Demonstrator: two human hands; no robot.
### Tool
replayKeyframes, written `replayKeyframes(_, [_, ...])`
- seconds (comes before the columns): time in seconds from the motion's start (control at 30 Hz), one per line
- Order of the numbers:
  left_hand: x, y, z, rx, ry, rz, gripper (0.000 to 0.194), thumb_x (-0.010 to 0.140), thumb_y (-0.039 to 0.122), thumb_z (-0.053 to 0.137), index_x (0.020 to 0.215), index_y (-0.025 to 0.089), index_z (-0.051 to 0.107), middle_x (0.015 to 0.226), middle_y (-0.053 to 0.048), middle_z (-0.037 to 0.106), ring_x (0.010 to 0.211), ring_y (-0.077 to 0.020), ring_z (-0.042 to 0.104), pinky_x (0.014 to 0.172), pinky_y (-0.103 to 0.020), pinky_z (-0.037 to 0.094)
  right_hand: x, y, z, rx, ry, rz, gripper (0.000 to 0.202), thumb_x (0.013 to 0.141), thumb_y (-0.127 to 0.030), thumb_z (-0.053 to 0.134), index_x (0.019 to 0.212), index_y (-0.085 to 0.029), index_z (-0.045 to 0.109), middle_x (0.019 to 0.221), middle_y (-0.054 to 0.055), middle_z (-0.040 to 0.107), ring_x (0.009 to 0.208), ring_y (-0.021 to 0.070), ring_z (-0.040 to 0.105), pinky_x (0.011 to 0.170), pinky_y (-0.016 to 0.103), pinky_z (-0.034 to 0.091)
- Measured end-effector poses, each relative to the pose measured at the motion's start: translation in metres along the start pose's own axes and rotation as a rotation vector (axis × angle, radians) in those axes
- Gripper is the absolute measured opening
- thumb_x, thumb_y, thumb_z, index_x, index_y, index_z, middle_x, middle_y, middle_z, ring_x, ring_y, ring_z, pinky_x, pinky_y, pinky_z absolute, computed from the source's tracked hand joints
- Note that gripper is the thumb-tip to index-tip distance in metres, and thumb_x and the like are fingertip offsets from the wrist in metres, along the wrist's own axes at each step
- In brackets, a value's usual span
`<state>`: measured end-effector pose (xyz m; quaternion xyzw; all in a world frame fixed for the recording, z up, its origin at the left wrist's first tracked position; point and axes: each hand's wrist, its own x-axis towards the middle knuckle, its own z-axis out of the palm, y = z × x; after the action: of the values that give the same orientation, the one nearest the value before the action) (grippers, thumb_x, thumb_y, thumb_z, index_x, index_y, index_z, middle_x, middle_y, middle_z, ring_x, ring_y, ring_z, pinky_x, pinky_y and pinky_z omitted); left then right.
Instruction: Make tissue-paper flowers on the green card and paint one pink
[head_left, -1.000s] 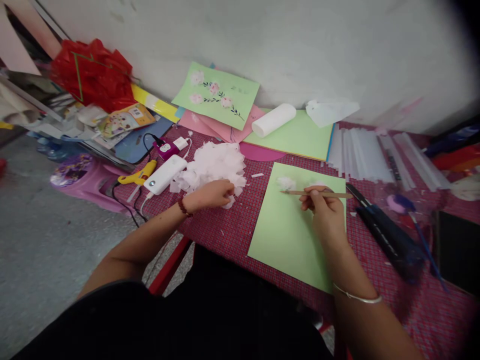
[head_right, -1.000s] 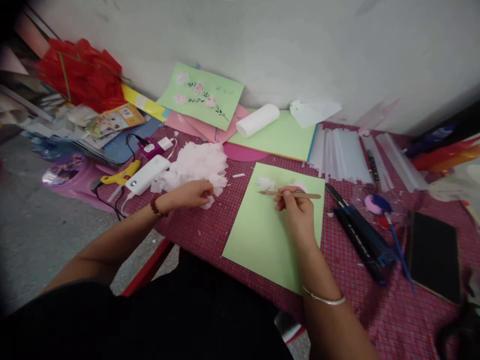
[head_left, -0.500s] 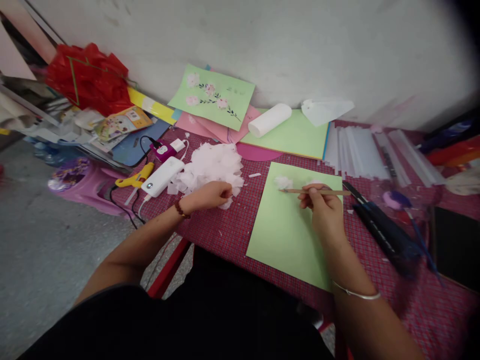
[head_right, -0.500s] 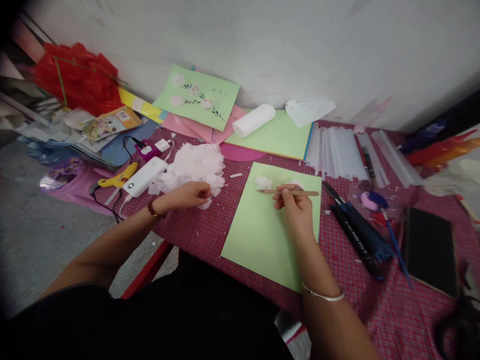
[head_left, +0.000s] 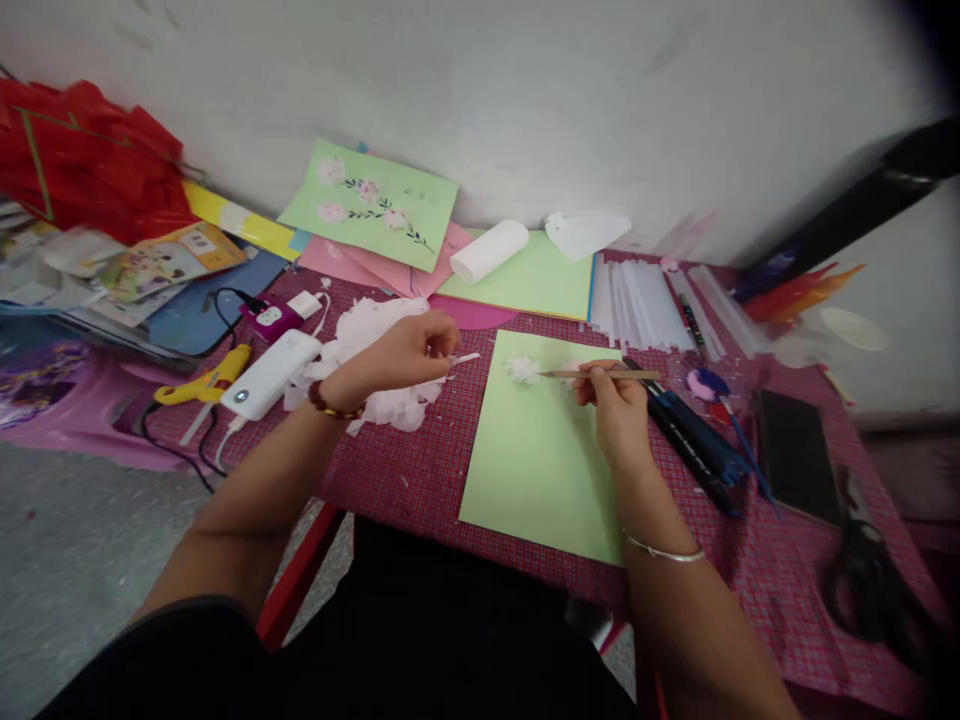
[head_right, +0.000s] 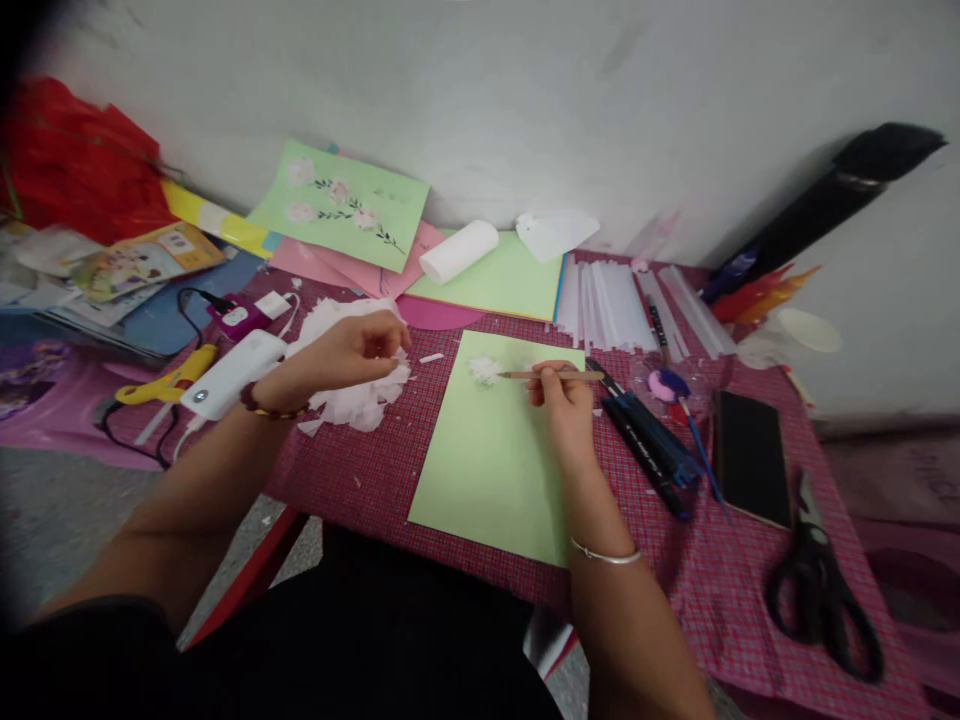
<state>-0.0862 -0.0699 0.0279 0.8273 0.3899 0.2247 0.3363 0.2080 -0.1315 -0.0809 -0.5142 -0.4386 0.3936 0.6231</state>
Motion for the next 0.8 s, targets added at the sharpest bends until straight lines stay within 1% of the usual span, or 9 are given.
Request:
replayKeyframes(0.07, [0.022,0.004,0.019,-0.101,-0.064,-0.018,0.007,0.068,0.013,0.055,0.068,0.017,0.049,0.064,0.003,0.051,0.059,-0.0088,0.045,0.055,-0.023,0.034,0.0,-0.001,0.001,-0.014,-0.027,0.029,0.017,0.086,-0.037,0.06,0.082,-0.021,0.064,0.065,-0.001,0.061,0.052,0.0107,0.054,0.05,0.024,0.043])
replayKeyframes(0.13, [0.042,0.001,0.042,-0.2,-0.114,-0.012,0.007,0.068,0.012,0.055,0.07,0.017,0.05,0.062,0.004,0.048,0.057,-0.0075,0.043,0.053,-0.021,0.032,-0.001,-0.002,0.004,-0.043,-0.046,0.061,0.017,0.085,-0.037,0.06,0.079,-0.021,0.063,0.063,-0.001,0.06,0.052,0.0113,0.054,0.05,0.025,0.044])
replayKeyframes(0.23, [0.062,-0.012,0.069,-0.287,-0.101,-0.019,0.015,0.067,0.011,0.056,0.081,0.016,0.056,0.064,0.005,0.048,0.057,-0.0069,0.044,0.053,-0.02,0.033,-0.002,-0.002,0.005,-0.091,-0.048,0.077,0.018,0.084,-0.037,0.059,0.078,-0.021,0.063,0.062,-0.002,0.058,0.052,0.0114,0.054,0.05,0.025,0.046])
replayKeyframes(0.3, [0.067,-0.022,0.079,-0.304,-0.1,-0.048,0.014,0.068,0.012,0.057,0.082,0.015,0.058,0.064,0.005,0.051,0.057,-0.0069,0.045,0.052,-0.02,0.033,-0.001,0.0,0.005,-0.114,-0.025,0.071,0.018,0.085,-0.037,0.058,0.079,-0.021,0.063,0.064,-0.002,0.058,0.053,0.0112,0.054,0.05,0.024,0.046])
replayKeyframes(0.4, [0.066,-0.034,0.082,-0.308,-0.124,-0.097,0.005,0.071,0.016,0.057,0.075,0.014,0.06,0.062,0.004,0.053,0.055,-0.007,0.045,0.052,-0.021,0.032,0.0,0.003,0.005,-0.122,-0.003,0.066,0.019,0.085,-0.038,0.057,0.08,-0.021,0.063,0.065,-0.002,0.058,0.053,0.0108,0.054,0.051,0.023,0.046])
replayKeyframes(0.5, [0.065,-0.041,0.081,-0.297,-0.103,-0.115,0.007,0.072,0.019,0.059,0.073,0.014,0.063,0.062,0.003,0.054,0.056,-0.0072,0.044,0.054,-0.022,0.032,0.001,0.005,0.008,-0.096,-0.012,0.073,0.02,0.085,-0.039,0.058,0.08,-0.021,0.062,0.064,-0.002,0.058,0.052,0.0103,0.053,0.049,0.023,0.044])
replayKeyframes(0.57, [0.066,-0.043,0.081,-0.282,-0.071,-0.079,0.007,0.073,0.02,0.059,0.072,0.014,0.063,0.068,0.001,0.057,0.06,-0.0081,0.047,0.058,-0.022,0.036,0.002,0.006,0.011,-0.074,-0.018,0.081,0.02,0.085,-0.039,0.058,0.08,-0.02,0.062,0.063,-0.002,0.058,0.05,0.01,0.052,0.047,0.023,0.042])
replayKeyframes(0.7, [0.067,-0.044,0.082,-0.226,-0.023,0.023,0.009,0.073,0.02,0.059,0.07,0.014,0.066,0.084,-0.003,0.062,0.076,-0.011,0.055,0.071,-0.025,0.043,0.003,0.008,0.015,-0.083,-0.012,0.064,0.02,0.086,-0.039,0.057,0.081,-0.02,0.061,0.066,-0.002,0.06,0.048,0.0091,0.05,0.045,0.023,0.04])
replayKeyframes(0.8, [0.067,-0.043,0.082,-0.21,-0.035,0.007,0.009,0.073,0.02,0.06,0.069,0.015,0.066,0.082,-0.002,0.063,0.075,-0.0115,0.055,0.071,-0.025,0.043,0.002,0.009,0.015,-0.092,0.018,0.042,0.019,0.087,-0.038,0.056,0.083,-0.021,0.061,0.069,-0.002,0.06,0.048,0.0089,0.05,0.045,0.023,0.039])
